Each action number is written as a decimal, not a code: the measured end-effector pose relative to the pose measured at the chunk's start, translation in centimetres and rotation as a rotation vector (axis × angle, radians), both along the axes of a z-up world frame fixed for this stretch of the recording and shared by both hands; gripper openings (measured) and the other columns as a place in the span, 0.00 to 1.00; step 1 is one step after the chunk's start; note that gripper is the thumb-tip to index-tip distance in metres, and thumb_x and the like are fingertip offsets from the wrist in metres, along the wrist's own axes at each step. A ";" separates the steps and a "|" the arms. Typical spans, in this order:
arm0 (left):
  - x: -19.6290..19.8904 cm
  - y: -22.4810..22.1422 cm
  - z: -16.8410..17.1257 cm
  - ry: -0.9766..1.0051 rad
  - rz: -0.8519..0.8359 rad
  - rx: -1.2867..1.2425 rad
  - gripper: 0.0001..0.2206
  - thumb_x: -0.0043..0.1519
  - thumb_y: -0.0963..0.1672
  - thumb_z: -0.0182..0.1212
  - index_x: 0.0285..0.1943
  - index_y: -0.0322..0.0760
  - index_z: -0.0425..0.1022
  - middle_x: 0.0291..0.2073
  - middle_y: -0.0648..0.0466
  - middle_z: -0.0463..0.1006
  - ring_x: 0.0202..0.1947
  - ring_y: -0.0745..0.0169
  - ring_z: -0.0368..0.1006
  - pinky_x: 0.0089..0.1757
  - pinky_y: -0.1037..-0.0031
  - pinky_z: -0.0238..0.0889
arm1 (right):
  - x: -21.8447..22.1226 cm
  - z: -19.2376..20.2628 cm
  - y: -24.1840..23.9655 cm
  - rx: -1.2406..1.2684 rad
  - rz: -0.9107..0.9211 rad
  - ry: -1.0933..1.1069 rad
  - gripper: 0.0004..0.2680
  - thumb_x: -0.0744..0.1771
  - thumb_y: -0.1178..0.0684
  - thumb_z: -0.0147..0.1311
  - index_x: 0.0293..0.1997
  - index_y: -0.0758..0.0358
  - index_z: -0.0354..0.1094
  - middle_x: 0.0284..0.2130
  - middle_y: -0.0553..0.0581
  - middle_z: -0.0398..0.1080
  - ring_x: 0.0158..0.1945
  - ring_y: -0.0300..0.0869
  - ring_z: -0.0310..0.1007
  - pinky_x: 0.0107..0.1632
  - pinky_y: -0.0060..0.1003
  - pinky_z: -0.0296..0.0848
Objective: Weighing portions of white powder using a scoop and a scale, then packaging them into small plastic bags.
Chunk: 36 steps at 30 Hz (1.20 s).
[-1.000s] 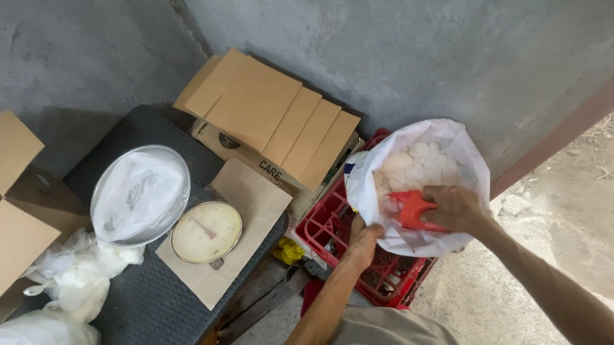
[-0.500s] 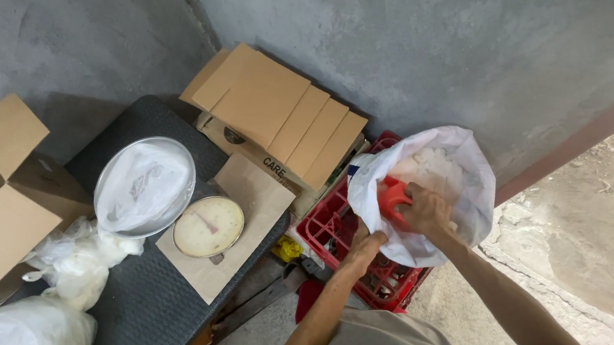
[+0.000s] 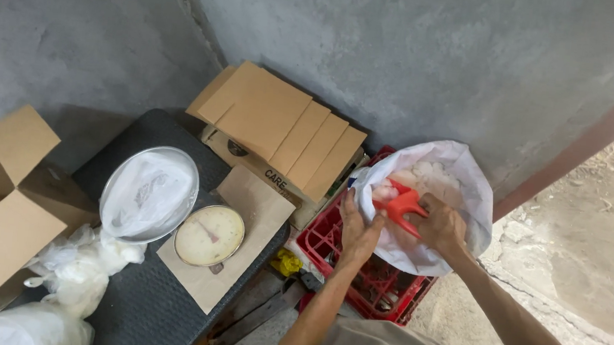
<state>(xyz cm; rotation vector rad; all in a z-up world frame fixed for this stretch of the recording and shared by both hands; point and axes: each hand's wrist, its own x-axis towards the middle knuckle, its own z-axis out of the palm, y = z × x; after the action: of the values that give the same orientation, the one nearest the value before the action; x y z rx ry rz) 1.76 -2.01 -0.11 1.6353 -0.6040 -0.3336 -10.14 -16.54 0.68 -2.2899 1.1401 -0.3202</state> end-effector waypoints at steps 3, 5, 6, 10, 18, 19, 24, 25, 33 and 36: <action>1.3 -0.7 3.4 -0.025 -0.055 0.213 0.43 0.58 0.48 0.68 0.77 0.31 0.42 0.74 0.30 0.45 0.71 0.28 0.51 0.63 0.54 0.55 | -1.5 0.0 -0.6 0.069 -0.006 -0.025 0.14 0.61 0.42 0.67 0.44 0.55 0.73 0.33 0.57 0.80 0.34 0.47 0.81 0.40 0.45 0.76; 1.7 -0.9 5.5 -0.017 -0.171 0.654 0.40 0.61 0.53 0.62 0.77 0.35 0.46 0.71 0.34 0.56 0.65 0.29 0.61 0.58 0.42 0.53 | -2.7 -1.4 -1.8 0.040 0.023 -0.091 0.14 0.61 0.42 0.67 0.43 0.56 0.72 0.36 0.57 0.80 0.34 0.47 0.81 0.39 0.44 0.77; 2.1 -1.2 4.7 -0.017 -0.172 0.650 0.40 0.61 0.53 0.62 0.77 0.35 0.46 0.71 0.34 0.56 0.65 0.29 0.61 0.58 0.42 0.53 | -3.3 -1.0 -1.8 0.036 0.022 -0.091 0.14 0.61 0.42 0.67 0.43 0.56 0.72 0.36 0.57 0.80 0.34 0.47 0.81 0.39 0.44 0.77; 4.4 -3.4 3.9 -0.303 -0.104 0.756 0.26 0.64 0.54 0.58 0.63 0.31 0.69 0.54 0.32 0.74 0.51 0.33 0.76 0.50 0.44 0.68 | -4.7 2.7 -0.8 0.067 -0.051 0.009 0.14 0.61 0.39 0.66 0.43 0.54 0.72 0.37 0.53 0.80 0.34 0.45 0.81 0.38 0.43 0.78; 6.4 -8.9 5.8 -0.795 -0.140 0.758 0.18 0.49 0.47 0.70 0.44 0.30 0.79 0.44 0.39 0.79 0.46 0.42 0.77 0.47 0.45 0.66 | -6.0 1.9 0.5 0.017 -0.115 0.042 0.15 0.62 0.38 0.65 0.44 0.54 0.72 0.37 0.52 0.82 0.33 0.43 0.81 0.37 0.42 0.77; 7.1 -9.8 4.6 -0.823 -0.126 0.709 0.16 0.49 0.45 0.70 0.42 0.30 0.79 0.43 0.39 0.79 0.46 0.41 0.76 0.46 0.44 0.65 | -6.0 1.8 0.6 0.046 -0.122 0.061 0.15 0.62 0.37 0.64 0.45 0.53 0.72 0.37 0.52 0.82 0.32 0.42 0.81 0.36 0.42 0.78; 11.2 -12.4 0.8 -0.947 -0.147 0.694 0.09 0.52 0.40 0.65 0.41 0.36 0.80 0.41 0.42 0.81 0.49 0.42 0.76 0.47 0.50 0.67 | -6.9 -0.2 0.5 0.030 -0.144 0.001 0.17 0.62 0.39 0.64 0.49 0.53 0.72 0.40 0.53 0.80 0.31 0.42 0.82 0.33 0.41 0.79; 11.0 -11.9 2.3 -0.953 -0.102 0.652 0.08 0.52 0.40 0.65 0.40 0.36 0.80 0.41 0.44 0.80 0.48 0.43 0.76 0.48 0.49 0.64 | -7.1 -0.3 0.5 0.016 -0.163 -0.019 0.17 0.61 0.39 0.64 0.49 0.53 0.73 0.40 0.53 0.80 0.31 0.43 0.81 0.33 0.41 0.79; 8.1 -10.3 6.1 -0.933 -0.082 0.629 0.11 0.51 0.38 0.65 0.43 0.35 0.78 0.42 0.43 0.78 0.48 0.43 0.73 0.48 0.46 0.57 | -8.6 -0.3 0.5 0.014 -0.249 -0.031 0.16 0.61 0.39 0.66 0.46 0.54 0.74 0.33 0.55 0.81 0.32 0.43 0.79 0.37 0.42 0.75; 6.9 -9.1 8.0 -0.988 -0.171 0.391 0.23 0.41 0.38 0.66 0.49 0.30 0.78 0.41 0.38 0.76 0.47 0.37 0.70 0.48 0.39 0.55 | -8.8 -0.7 -0.2 0.073 -0.245 -0.041 0.15 0.61 0.38 0.64 0.46 0.52 0.74 0.34 0.53 0.81 0.29 0.41 0.80 0.35 0.40 0.77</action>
<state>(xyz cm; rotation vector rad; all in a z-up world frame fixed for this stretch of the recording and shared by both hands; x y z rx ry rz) 8.65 -11.11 7.87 2.0941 -1.4928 0.2968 -18.92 -16.72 0.01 -2.0741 1.3904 -0.4096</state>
